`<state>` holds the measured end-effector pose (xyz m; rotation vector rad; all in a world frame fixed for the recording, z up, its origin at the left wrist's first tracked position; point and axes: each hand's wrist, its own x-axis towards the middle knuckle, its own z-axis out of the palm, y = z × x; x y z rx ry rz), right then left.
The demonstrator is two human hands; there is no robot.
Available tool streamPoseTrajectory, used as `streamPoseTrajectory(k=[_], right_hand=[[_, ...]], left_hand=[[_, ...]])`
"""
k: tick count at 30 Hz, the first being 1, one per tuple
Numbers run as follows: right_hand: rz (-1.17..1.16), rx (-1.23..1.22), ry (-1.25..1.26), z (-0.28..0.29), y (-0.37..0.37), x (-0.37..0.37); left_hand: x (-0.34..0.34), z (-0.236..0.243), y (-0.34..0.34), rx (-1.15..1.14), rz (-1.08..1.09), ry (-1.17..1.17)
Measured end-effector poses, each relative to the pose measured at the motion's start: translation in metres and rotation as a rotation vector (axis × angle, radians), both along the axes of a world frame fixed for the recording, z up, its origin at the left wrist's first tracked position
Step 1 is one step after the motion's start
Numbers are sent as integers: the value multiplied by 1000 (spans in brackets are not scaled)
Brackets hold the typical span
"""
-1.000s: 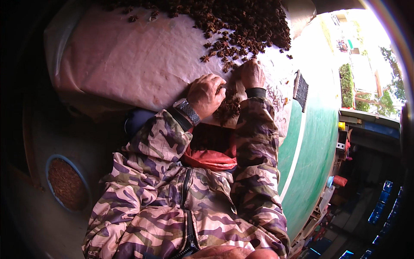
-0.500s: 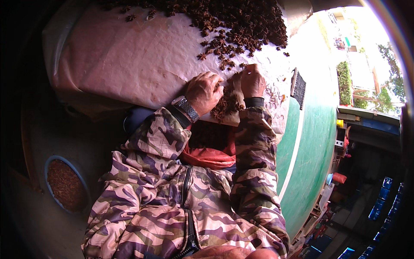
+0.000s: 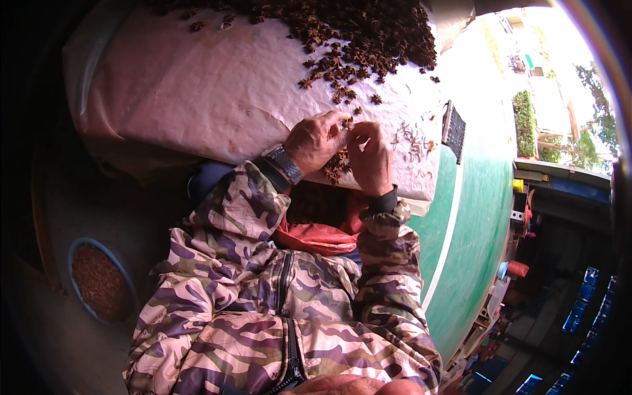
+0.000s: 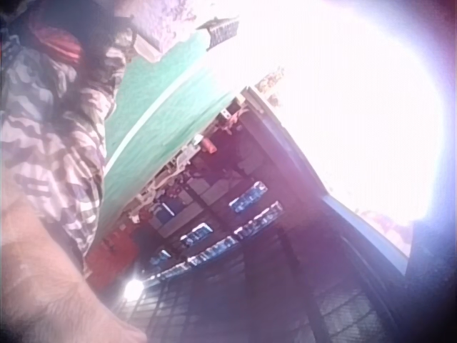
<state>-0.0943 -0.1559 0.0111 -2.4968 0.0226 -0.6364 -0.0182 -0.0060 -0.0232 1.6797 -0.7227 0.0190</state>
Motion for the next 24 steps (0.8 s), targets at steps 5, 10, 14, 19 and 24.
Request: streamPoseTrajectory(k=[5, 10, 14, 19, 24], right_hand=[[-48, 74, 8, -3, 13, -15], [-62, 15, -37, 3, 15, -9], [20, 41, -62, 18, 31, -16], [-238, -109, 20, 8, 3, -8], [-442, -339, 50, -15, -68, -1]], left_hand=[[-2, -5, -3, 23, -61, 70], [-5, -13, -11, -161, -27, 225], [-3, -12, -11, -238, -109, 455], [-11, 0, -11, -349, -149, 477], [-3, -3, -3, -292, -103, 348]])
